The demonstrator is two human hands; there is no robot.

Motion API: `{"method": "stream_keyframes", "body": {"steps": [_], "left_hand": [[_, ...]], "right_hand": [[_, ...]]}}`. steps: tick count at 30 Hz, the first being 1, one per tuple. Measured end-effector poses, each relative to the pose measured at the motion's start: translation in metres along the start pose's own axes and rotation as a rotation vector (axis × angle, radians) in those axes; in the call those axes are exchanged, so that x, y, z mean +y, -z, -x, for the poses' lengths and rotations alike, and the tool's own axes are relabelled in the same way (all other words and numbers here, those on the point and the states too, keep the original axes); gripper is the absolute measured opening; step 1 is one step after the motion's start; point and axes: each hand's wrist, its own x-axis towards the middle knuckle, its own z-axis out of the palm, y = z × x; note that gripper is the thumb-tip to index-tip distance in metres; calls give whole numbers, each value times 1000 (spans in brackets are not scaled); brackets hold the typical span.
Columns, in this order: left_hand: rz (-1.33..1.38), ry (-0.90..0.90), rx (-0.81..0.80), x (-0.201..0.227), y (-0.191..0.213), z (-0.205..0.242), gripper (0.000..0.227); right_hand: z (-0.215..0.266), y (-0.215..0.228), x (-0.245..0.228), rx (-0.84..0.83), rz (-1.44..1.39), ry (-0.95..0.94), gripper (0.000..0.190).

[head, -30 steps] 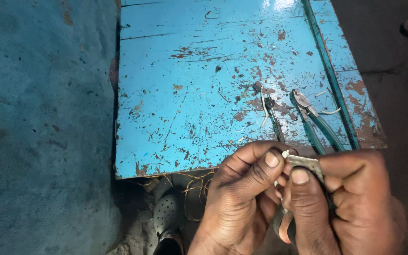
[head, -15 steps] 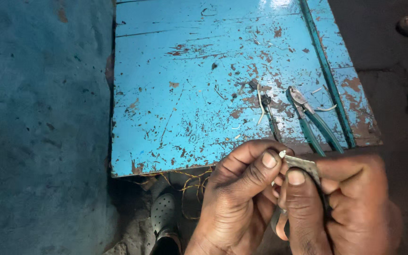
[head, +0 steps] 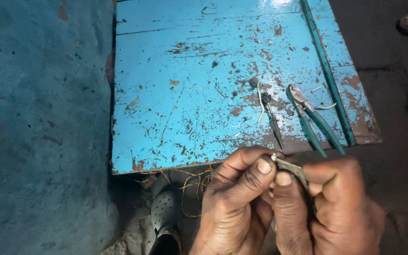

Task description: The person strips the insulation from the end of an electrical wire using a small blade and then uses their hands to twist and prepare the wire end.

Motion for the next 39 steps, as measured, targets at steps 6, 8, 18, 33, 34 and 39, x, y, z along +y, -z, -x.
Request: {"method": "stream_keyframes", "body": {"steps": [6,8,18,33,34,39], "left_hand": [[13,-16,-50,0,1,1,10],[19,-26,-41,0,0,1,10],[37,-41,-20,-1,0,0,9],[7,-42,0,2,-4,3,10],[8,-41,11,2,-4,3,9],[5,-47,19,2,-4,3,9]], "right_hand": [[0,5,3,-51,64,-29,19],[-1,7,2,-65,60,-27,18],[-5,6,4,-95,-34,47,16],[-4,8,12,-123,80,85,18],[-3,8,11,-119,67,81,18],[-4,5,9,-110,63,104,17]]}}
